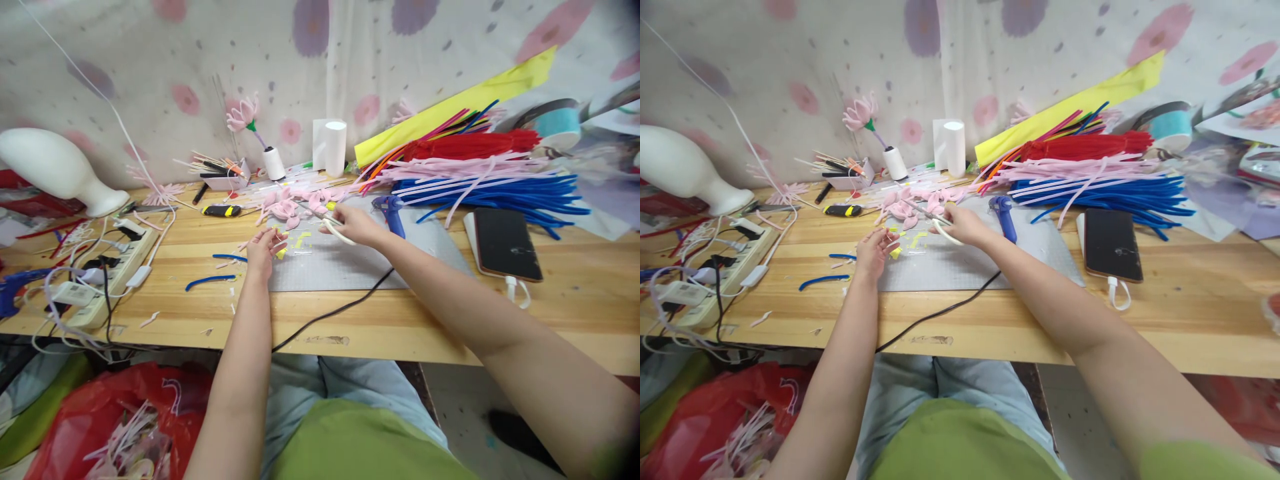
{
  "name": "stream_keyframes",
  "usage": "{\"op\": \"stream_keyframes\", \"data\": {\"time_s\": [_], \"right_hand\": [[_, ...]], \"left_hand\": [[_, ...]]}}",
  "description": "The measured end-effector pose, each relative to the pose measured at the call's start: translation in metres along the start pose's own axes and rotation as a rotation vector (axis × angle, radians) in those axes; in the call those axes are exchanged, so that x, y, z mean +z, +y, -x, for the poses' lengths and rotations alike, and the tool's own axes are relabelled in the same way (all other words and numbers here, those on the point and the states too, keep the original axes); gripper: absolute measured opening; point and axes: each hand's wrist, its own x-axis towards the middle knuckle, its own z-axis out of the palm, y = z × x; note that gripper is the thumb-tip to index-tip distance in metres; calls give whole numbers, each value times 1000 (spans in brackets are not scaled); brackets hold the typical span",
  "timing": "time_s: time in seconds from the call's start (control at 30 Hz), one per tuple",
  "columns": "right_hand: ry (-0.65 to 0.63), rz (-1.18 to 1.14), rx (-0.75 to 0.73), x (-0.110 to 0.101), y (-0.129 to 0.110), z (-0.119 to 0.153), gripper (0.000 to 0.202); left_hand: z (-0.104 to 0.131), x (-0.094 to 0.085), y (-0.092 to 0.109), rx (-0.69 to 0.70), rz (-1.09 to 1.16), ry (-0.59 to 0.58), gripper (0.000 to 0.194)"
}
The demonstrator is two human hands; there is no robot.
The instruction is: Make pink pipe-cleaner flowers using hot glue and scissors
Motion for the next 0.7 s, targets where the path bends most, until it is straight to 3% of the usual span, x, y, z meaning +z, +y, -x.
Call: {"op": "stream_keyframes", "data": {"time_s": [0.13,0.23,0.43,0.7], "right_hand": [[70,-50,85,1,28,13,48],[53,-37,66,6,33,21,46],[-79,81,-67,12,8,30,42],[-98,180,-138,16,-4,27,41]], "left_hand": [[3,8,-5,-26,-32,-62,29],[7,15,-9,-36,-43,-96,31],[13,22,-13,-26,-43,-174,30],[8,17,-13,4,-51,-126,26]]}}
